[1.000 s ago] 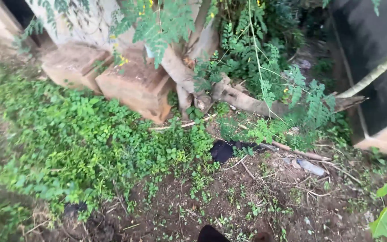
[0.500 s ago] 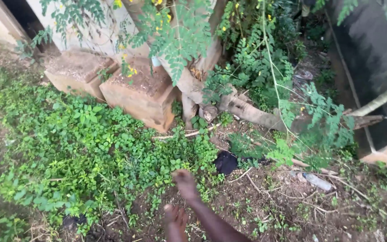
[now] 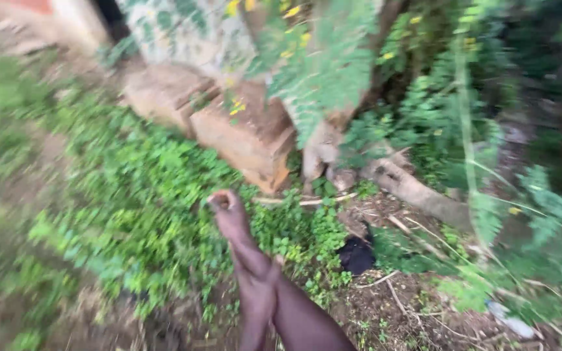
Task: Pulling weeds and unwanted plants from the ground by hand.
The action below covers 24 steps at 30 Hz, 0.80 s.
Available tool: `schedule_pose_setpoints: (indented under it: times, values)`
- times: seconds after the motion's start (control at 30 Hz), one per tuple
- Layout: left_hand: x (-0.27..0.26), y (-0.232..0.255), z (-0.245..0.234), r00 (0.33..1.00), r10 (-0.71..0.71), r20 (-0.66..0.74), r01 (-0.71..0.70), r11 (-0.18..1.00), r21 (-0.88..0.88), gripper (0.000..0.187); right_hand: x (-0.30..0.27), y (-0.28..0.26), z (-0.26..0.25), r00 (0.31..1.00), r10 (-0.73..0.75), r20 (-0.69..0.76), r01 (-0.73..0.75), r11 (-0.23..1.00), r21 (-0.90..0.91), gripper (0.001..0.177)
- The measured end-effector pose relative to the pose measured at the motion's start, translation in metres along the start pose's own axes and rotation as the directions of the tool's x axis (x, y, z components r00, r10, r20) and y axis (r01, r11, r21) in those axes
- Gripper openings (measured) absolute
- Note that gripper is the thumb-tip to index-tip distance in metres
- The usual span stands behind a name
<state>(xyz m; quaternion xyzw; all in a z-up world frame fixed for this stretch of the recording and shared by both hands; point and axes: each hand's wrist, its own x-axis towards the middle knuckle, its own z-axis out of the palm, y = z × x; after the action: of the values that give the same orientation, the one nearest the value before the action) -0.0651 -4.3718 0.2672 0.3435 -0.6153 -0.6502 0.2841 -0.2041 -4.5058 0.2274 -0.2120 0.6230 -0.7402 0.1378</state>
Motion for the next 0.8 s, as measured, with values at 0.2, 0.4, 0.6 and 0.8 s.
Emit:
schedule_pose_setpoints:
  times: [0.2, 0.4, 0.6, 0.8]
  values:
    - [0.078, -0.007, -0.043, 0.965, -0.004, -0.262, 0.004, 1.000, 0.002, 0.095, -0.073, 0.074, -0.012, 0.837, 0.002, 0.547, -0.059, 0.995, 0.087, 0.062]
    - [0.092, -0.042, -0.113, 0.888, 0.294, -0.353, -0.319, 0.948, -0.014, 0.085, -0.159, -0.086, -0.017, 0.499, 0.530, 0.686, -0.598, 0.783, -0.171, 0.080]
    - [0.017, -0.075, -0.116, 0.963, -0.219, -0.156, 0.037, 0.683, -0.729, 0.097, -0.184, 0.030, -0.040, 0.483, -0.252, 0.839, 0.471, 0.882, -0.006, 0.067]
    - [-0.054, -0.042, -0.119, 0.973, -0.081, -0.214, 0.007, 0.946, -0.324, 0.095, -0.184, 0.106, -0.029, 0.538, 0.095, 0.838, 0.157, 0.965, -0.211, 0.084]
